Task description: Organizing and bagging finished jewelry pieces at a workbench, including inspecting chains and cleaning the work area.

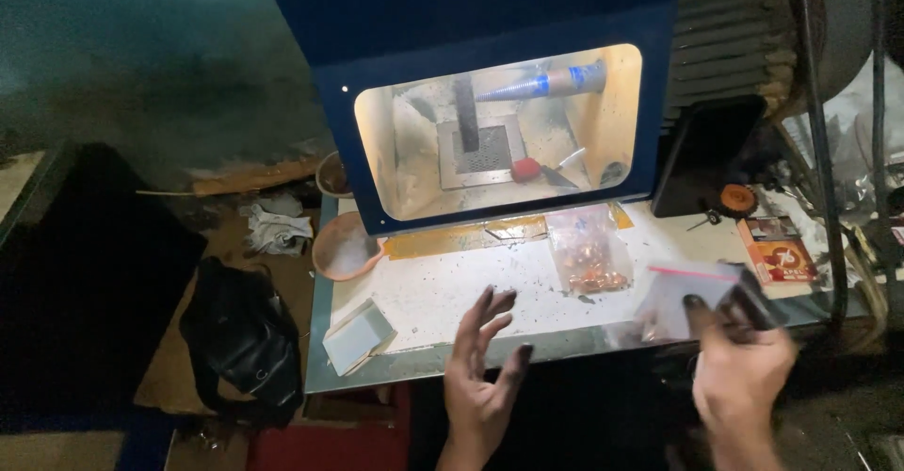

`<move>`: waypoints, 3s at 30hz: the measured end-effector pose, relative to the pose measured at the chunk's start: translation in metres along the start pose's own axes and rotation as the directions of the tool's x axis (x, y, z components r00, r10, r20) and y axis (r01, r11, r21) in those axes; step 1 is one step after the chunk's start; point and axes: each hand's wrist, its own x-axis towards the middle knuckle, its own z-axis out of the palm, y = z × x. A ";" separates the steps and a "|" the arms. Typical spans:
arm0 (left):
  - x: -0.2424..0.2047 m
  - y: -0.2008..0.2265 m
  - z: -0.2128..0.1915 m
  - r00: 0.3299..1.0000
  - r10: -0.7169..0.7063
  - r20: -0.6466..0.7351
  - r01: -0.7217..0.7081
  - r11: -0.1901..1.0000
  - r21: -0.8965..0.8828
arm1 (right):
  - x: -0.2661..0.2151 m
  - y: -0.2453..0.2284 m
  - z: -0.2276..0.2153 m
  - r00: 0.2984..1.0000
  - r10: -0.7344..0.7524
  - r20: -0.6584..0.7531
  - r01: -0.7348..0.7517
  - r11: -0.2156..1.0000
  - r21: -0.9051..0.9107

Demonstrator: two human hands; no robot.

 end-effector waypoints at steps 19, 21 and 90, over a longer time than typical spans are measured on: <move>-0.034 -0.039 -0.167 0.826 0.286 -0.485 0.140 0.729 0.670 | 0.076 0.033 0.005 0.955 -0.194 0.224 0.295 0.554 -0.779; -0.029 -0.035 -0.170 0.871 0.186 -0.455 0.164 0.763 0.626 | 0.053 0.001 0.020 0.936 -0.235 0.260 0.351 0.615 -0.707; 0.264 -0.039 -0.206 0.952 0.060 -0.300 0.180 0.683 0.708 | 0.034 0.013 0.030 0.869 -0.463 0.176 0.441 0.561 -0.701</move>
